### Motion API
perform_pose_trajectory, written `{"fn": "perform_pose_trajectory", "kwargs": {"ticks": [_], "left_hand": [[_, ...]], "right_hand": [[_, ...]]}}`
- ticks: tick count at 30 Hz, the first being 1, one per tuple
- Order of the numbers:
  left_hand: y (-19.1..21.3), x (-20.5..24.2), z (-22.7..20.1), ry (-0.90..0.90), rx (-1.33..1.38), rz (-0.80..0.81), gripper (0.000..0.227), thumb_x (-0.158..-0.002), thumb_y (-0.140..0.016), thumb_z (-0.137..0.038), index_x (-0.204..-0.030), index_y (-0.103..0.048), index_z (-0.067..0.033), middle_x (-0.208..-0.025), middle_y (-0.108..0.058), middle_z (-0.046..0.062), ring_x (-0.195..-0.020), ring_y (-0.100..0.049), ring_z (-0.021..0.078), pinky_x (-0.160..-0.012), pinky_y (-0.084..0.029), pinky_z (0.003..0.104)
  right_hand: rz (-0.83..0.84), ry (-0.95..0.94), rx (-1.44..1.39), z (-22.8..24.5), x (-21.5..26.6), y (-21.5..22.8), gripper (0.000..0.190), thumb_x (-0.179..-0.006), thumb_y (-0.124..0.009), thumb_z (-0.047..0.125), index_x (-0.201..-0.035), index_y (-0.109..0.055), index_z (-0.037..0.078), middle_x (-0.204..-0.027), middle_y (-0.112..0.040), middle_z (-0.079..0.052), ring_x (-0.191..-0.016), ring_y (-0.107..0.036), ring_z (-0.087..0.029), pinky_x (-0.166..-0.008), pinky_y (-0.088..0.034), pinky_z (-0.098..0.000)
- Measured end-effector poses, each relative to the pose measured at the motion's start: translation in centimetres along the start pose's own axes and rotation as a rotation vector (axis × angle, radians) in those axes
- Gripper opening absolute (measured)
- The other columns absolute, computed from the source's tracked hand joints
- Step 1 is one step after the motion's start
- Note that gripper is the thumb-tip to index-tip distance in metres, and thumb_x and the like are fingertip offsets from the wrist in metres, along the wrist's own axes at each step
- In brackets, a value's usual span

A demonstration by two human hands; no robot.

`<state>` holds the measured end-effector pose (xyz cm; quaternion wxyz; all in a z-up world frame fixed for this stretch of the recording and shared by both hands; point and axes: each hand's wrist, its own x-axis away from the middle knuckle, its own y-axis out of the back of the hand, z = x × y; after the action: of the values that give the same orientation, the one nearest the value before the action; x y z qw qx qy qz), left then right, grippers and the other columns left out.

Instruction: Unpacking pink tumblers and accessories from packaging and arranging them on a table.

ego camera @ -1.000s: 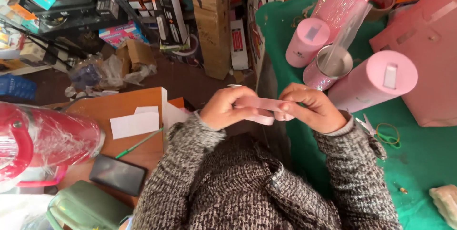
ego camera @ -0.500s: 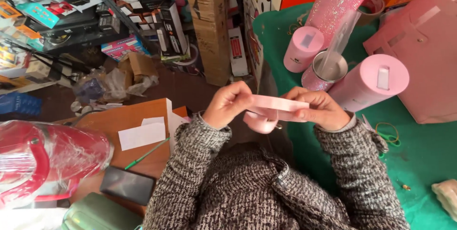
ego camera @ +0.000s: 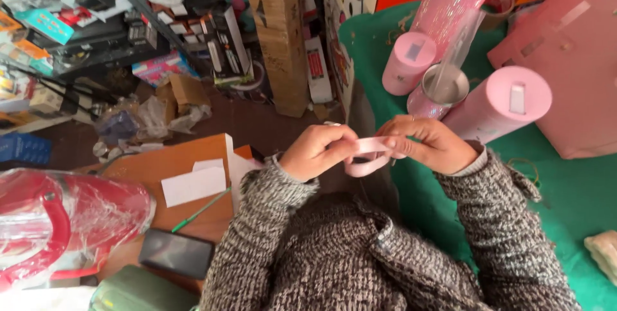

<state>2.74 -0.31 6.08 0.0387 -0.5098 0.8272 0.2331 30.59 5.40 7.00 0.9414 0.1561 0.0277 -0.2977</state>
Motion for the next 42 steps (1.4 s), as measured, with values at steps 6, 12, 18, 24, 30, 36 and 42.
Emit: {"fn": "perform_pose_trajectory", "kwargs": {"ticks": [6,12,18,24,30,36,42], "left_hand": [[-4.1,0.1,4.9,-0.009,0.129,0.003,0.018,-0.104,-0.065,-0.021,-0.097,-0.067,-0.0047,-0.078,-0.065,0.002,-0.073,-0.065,0.0102,-0.067,-0.051,0.027],[-3.3,0.7,4.4,0.005,0.013,-0.083,0.02,-0.102,-0.065,-0.022,-0.092,-0.064,-0.0044,-0.076,-0.059,0.0,-0.07,-0.06,0.0089,-0.063,-0.048,0.027],[-1.8,0.4,-0.8,-0.038,0.187,-0.01,0.025,-0.106,-0.065,-0.024,-0.089,-0.062,-0.0063,-0.075,-0.055,-0.004,-0.071,-0.056,0.0059,-0.063,-0.046,0.025],[-4.2,1.3,8.1,-0.076,0.208,-0.053,0.027,-0.107,-0.061,-0.029,-0.089,-0.063,-0.01,-0.076,-0.057,-0.006,-0.07,-0.055,0.004,-0.062,-0.048,0.023],[-2.7,3.4,9.1,0.048,0.459,-0.069,0.029,-0.112,-0.06,-0.028,-0.089,-0.056,-0.0102,-0.076,-0.045,-0.008,-0.068,-0.042,0.0033,-0.062,-0.037,0.022],[0.9,3.2,5.5,0.001,0.419,-0.148,0.029,-0.106,-0.065,-0.027,-0.086,-0.061,-0.0073,-0.075,-0.056,-0.005,-0.067,-0.051,0.0055,-0.06,-0.044,0.025],[-2.6,0.6,1.2,-0.034,-0.041,-0.008,0.024,-0.095,-0.074,-0.027,-0.094,-0.069,-0.0038,-0.081,-0.067,0.002,-0.076,-0.066,0.0104,-0.066,-0.052,0.028]], "right_hand": [[0.027,0.282,0.047,3.0,0.6,-2.1,0.027,-0.11,-0.055,0.026,-0.104,-0.069,0.004,-0.102,-0.069,-0.004,-0.107,-0.062,-0.021,-0.115,-0.037,-0.0436],[0.01,0.153,-0.039,2.0,0.5,-2.3,0.027,-0.107,-0.056,0.025,-0.093,-0.066,0.005,-0.098,-0.067,-0.004,-0.099,-0.058,-0.02,-0.094,-0.046,-0.0363],[0.006,-0.061,-0.168,-3.8,0.1,-1.7,0.022,-0.102,-0.056,0.021,-0.089,-0.065,0.006,-0.087,-0.055,-0.003,-0.081,-0.056,-0.019,-0.075,-0.047,-0.0336],[0.064,0.308,0.115,2.8,0.1,-2.1,0.031,-0.109,-0.058,0.026,-0.084,-0.058,0.008,-0.088,-0.059,0.0,-0.09,-0.055,-0.018,-0.095,-0.044,-0.0348],[0.102,0.09,-0.095,-2.0,0.5,-1.6,0.019,-0.101,-0.064,0.022,-0.103,-0.069,0.004,-0.094,-0.062,-0.002,-0.09,-0.057,-0.014,-0.08,-0.047,-0.0295],[-0.001,-0.025,-0.076,1.0,0.2,-0.9,0.022,-0.092,-0.072,0.013,-0.11,-0.068,0.002,-0.098,-0.075,0.0,-0.092,-0.068,-0.01,-0.08,-0.053,-0.0273],[-0.161,0.168,0.501,-0.3,0.1,-1.6,0.028,-0.077,-0.082,0.01,-0.101,-0.071,0.004,-0.095,-0.072,-0.005,-0.086,-0.071,-0.018,-0.072,-0.056,-0.0307]]}}
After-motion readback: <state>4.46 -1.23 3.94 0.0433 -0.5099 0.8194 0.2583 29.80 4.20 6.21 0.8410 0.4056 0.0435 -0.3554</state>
